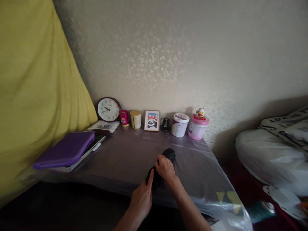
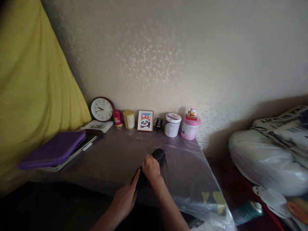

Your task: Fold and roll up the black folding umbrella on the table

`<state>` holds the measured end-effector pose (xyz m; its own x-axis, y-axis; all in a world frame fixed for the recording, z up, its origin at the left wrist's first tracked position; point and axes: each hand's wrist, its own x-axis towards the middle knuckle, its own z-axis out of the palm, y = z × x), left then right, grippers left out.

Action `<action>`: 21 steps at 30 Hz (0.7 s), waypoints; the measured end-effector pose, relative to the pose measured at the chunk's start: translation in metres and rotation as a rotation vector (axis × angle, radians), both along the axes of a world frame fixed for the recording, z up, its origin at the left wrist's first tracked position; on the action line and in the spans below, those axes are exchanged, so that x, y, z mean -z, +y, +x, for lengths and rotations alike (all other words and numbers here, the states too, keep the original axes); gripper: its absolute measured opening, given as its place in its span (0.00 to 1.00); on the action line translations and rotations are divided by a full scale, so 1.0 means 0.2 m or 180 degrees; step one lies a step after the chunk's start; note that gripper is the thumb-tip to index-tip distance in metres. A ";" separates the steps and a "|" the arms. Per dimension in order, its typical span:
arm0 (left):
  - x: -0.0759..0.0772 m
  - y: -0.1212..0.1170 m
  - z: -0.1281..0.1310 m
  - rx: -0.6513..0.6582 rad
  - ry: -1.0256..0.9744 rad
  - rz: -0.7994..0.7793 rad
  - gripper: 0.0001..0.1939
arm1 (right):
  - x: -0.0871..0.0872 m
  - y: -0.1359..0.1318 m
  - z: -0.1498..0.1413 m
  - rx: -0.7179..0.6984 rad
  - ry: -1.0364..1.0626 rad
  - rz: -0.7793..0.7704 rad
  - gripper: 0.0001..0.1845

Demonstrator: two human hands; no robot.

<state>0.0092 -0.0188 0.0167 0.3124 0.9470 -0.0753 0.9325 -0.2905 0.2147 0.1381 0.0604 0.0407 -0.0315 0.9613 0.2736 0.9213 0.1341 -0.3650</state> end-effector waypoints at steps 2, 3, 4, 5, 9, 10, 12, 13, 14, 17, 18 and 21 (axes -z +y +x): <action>0.01 0.01 0.00 0.0000 0.0028 -0.0019 0.36 | 0.02 0.01 0.03 -0.0118 0.0674 0.0049 0.09; 0.01 0.01 -0.01 -0.0006 0.0037 -0.0024 0.36 | 0.03 0.00 0.06 -0.0172 0.1086 0.0073 0.09; 0.02 0.01 -0.01 -0.0008 0.0036 -0.0025 0.36 | 0.04 0.00 0.09 -0.0201 0.1493 0.0094 0.09; 0.02 0.02 -0.01 -0.0017 0.0028 -0.0017 0.36 | 0.05 -0.02 0.13 -0.0186 0.1856 0.0114 0.09; 0.03 0.01 -0.01 -0.0056 -0.0034 -0.0015 0.36 | 0.12 -0.11 0.32 0.0152 0.2363 0.0147 0.12; 0.03 0.01 0.00 -0.0063 -0.0039 -0.0025 0.36 | 0.13 -0.14 0.36 0.0254 0.2300 0.0171 0.13; 0.02 0.01 0.00 -0.0085 -0.0034 -0.0067 0.35 | 0.16 -0.19 0.46 0.0507 0.2159 0.0314 0.14; 0.01 0.01 0.00 -0.0094 -0.0051 -0.0091 0.35 | 0.17 -0.21 0.50 0.0621 0.2130 0.0366 0.16; 0.01 0.01 -0.01 -0.0101 -0.0101 -0.0116 0.35 | 0.18 -0.22 0.53 0.0725 0.2121 0.0412 0.17; 0.00 0.03 -0.02 -0.0137 -0.0548 -0.0221 0.35 | 0.20 -0.24 0.59 0.0930 0.2191 0.0478 0.19; -0.01 0.03 -0.03 -0.0173 -0.0796 -0.0319 0.35 | 0.21 -0.24 0.60 0.0957 0.2232 0.0485 0.20; -0.03 0.06 -0.07 -0.0443 -0.1749 -0.1119 0.34 | 0.25 -0.25 0.62 0.0957 0.2417 0.0481 0.21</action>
<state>-0.0040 -0.0058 0.0231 0.2700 0.9294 -0.2517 0.6842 -0.0012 0.7293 0.2613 0.0110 -0.0086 0.4664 0.8504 0.2436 0.4357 0.0188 -0.8999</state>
